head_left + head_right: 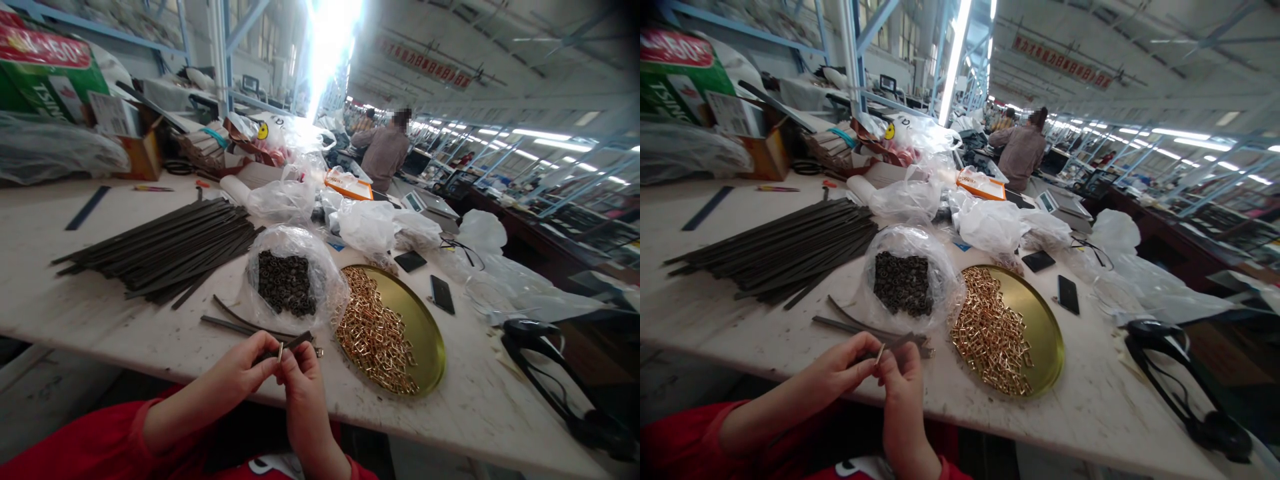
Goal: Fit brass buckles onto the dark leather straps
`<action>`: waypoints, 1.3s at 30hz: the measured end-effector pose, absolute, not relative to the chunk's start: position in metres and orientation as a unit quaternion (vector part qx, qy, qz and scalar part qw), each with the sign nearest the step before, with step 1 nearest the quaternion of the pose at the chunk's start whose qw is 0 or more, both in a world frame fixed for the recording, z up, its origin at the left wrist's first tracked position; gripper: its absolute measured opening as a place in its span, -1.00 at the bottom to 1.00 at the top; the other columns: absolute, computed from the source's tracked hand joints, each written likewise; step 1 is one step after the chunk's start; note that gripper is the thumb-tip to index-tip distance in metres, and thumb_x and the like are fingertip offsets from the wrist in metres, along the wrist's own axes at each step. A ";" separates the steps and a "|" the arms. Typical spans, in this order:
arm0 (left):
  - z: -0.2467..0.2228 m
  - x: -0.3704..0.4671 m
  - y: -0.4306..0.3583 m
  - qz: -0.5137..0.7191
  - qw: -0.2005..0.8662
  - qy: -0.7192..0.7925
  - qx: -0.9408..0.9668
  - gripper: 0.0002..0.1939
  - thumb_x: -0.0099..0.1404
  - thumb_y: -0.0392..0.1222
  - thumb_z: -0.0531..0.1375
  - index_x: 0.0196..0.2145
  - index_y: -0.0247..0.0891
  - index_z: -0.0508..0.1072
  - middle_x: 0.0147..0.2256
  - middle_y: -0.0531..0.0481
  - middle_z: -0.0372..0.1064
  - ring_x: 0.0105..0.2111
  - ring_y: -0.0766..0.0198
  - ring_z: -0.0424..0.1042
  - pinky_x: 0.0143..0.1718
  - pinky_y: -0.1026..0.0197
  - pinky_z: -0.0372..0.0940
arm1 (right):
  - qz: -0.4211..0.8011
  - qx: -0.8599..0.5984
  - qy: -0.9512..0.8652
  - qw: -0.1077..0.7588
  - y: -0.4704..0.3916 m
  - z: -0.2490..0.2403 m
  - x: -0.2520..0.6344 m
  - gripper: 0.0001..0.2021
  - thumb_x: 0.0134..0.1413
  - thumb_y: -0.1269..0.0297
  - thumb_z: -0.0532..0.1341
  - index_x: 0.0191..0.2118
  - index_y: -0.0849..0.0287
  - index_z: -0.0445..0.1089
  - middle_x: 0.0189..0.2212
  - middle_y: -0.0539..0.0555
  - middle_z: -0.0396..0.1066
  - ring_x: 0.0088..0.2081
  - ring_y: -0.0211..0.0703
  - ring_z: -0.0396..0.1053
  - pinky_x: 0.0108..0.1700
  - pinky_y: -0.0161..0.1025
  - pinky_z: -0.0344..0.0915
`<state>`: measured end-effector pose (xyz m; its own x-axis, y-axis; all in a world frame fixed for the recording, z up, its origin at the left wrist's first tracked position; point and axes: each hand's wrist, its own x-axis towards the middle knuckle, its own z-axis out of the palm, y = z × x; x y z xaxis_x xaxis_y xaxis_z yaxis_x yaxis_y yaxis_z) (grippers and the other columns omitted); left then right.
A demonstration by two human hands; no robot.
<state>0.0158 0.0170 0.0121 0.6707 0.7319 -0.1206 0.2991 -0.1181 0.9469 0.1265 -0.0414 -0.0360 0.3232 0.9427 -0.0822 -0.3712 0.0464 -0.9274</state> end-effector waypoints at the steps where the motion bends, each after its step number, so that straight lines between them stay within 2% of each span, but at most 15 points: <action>1: 0.012 0.016 0.017 0.197 0.560 0.355 0.723 -0.77 0.18 -0.01 0.04 -0.41 -0.23 0.27 -0.43 0.05 0.32 -0.37 0.23 0.33 -0.27 0.23 0.24 | 0.500 -0.478 -0.297 0.658 -0.042 -0.035 0.126 -0.76 0.01 0.09 0.19 -0.42 0.15 0.23 -0.54 -0.09 0.20 -0.50 -0.32 0.12 -0.44 -0.36 0.11; 8: 0.006 0.015 0.015 0.199 0.595 0.351 0.695 -0.79 0.12 -0.04 0.07 -0.46 -0.25 0.27 -0.50 0.08 0.30 -0.44 0.27 0.31 -0.35 0.25 0.22 | 0.477 -0.495 -0.337 0.643 -0.044 -0.035 0.125 -0.79 0.08 0.11 0.12 -0.32 0.16 0.27 -0.52 -0.08 0.22 -0.53 -0.33 0.12 -0.48 -0.36 0.10; 10: 0.001 0.014 0.014 0.200 0.601 0.365 0.682 -0.80 0.08 -0.06 0.08 -0.47 -0.26 0.27 -0.54 0.13 0.26 -0.51 0.33 0.24 -0.44 0.30 0.16 | 0.393 -0.542 -0.386 0.635 -0.047 -0.040 0.129 -0.83 0.09 0.15 0.13 -0.34 0.15 0.28 -0.51 -0.05 0.25 -0.50 -0.29 0.18 -0.44 -0.33 0.14; 12: -0.005 0.013 0.012 0.188 0.624 0.390 0.651 -0.78 0.06 -0.04 0.10 -0.45 -0.26 0.26 -0.59 0.18 0.21 -0.61 0.40 0.12 -0.57 0.34 0.04 | 0.257 -0.589 -0.463 0.611 -0.053 -0.044 0.136 -0.90 0.07 0.23 0.16 -0.38 0.14 0.30 -0.50 -0.02 0.29 -0.45 -0.24 0.24 -0.37 -0.28 0.17; 15: -0.011 0.013 0.008 0.173 0.682 0.408 0.582 -0.72 0.05 0.04 0.10 -0.44 -0.24 0.21 -0.66 0.23 0.16 -0.71 0.47 -0.05 -0.67 0.37 -0.16 | 0.118 -0.581 -0.590 0.548 -0.065 -0.042 0.145 -0.94 0.05 0.35 0.16 -0.33 0.12 0.37 -0.46 0.05 0.35 -0.38 -0.17 0.28 -0.32 -0.22 0.18; 18: -0.010 0.014 0.004 0.184 0.706 0.417 0.542 -0.70 0.01 0.05 0.12 -0.45 -0.23 0.19 -0.67 0.25 0.16 -0.73 0.50 -0.07 -0.67 0.37 -0.19 | 0.174 -0.524 -0.649 0.524 -0.073 -0.028 0.150 -0.81 0.13 0.33 0.07 -0.19 0.11 0.39 -0.41 0.09 0.38 -0.34 -0.13 0.30 -0.28 -0.19 0.22; 21: -0.001 0.014 0.001 0.163 0.699 0.433 0.545 -0.68 -0.04 0.07 0.14 -0.47 -0.24 0.20 -0.68 0.24 0.17 -0.71 0.48 -0.02 -0.66 0.37 -0.14 | 0.307 -0.504 -0.603 0.537 -0.073 -0.017 0.151 -0.77 0.18 0.28 0.02 -0.20 0.10 0.40 -0.42 0.05 0.38 -0.37 -0.19 0.31 -0.29 -0.23 0.22; 26: 0.012 0.014 -0.002 0.162 0.679 0.439 0.566 -0.71 -0.06 0.02 0.17 -0.51 -0.25 0.24 -0.62 0.18 0.22 -0.59 0.39 0.17 -0.55 0.34 0.05 | 0.464 -0.480 -0.538 0.515 -0.068 -0.020 0.158 -0.87 0.06 0.24 0.18 -0.26 0.09 0.41 -0.40 -0.01 0.39 -0.37 -0.24 0.31 -0.32 -0.31 0.21; 29: 0.006 0.013 -0.003 0.155 0.688 0.433 0.562 -0.73 -0.01 0.01 0.15 -0.49 -0.26 0.26 -0.62 0.19 0.19 -0.61 0.40 0.14 -0.57 0.34 0.04 | 0.462 -0.479 -0.557 0.497 -0.068 -0.020 0.164 -0.86 0.02 0.24 0.22 -0.26 0.10 0.39 -0.43 -0.03 0.37 -0.39 -0.24 0.29 -0.32 -0.31 0.20; 34: -0.017 0.012 0.000 0.111 0.658 0.419 0.616 -0.69 0.09 0.07 0.11 -0.44 -0.27 0.29 -0.62 0.20 0.13 -0.64 0.41 0.06 -0.63 0.35 -0.04 | 0.337 -0.497 -0.694 0.397 -0.066 -0.009 0.169 -0.91 0.01 0.30 0.22 -0.31 0.11 0.41 -0.48 -0.04 0.33 -0.42 -0.25 0.23 -0.38 -0.33 0.12; 36: -0.023 0.011 0.002 0.121 0.633 0.412 0.645 -0.73 0.10 0.02 0.12 -0.45 -0.28 0.31 -0.57 0.17 0.20 -0.58 0.37 0.14 -0.55 0.33 0.06 | 0.321 -0.499 -0.716 0.368 -0.065 -0.005 0.170 -0.94 0.03 0.32 0.20 -0.32 0.12 0.40 -0.48 -0.04 0.33 -0.44 -0.25 0.21 -0.40 -0.33 0.08; 39: -0.026 0.010 0.004 0.134 0.627 0.399 0.656 -0.82 0.10 -0.10 0.11 -0.44 -0.28 0.33 -0.51 0.12 0.29 -0.48 0.32 0.23 -0.42 0.30 0.14 | 0.377 -0.518 -0.677 0.363 -0.065 -0.003 0.172 -0.95 0.06 0.33 0.15 -0.37 0.13 0.35 -0.50 -0.06 0.31 -0.46 -0.27 0.19 -0.42 -0.35 0.07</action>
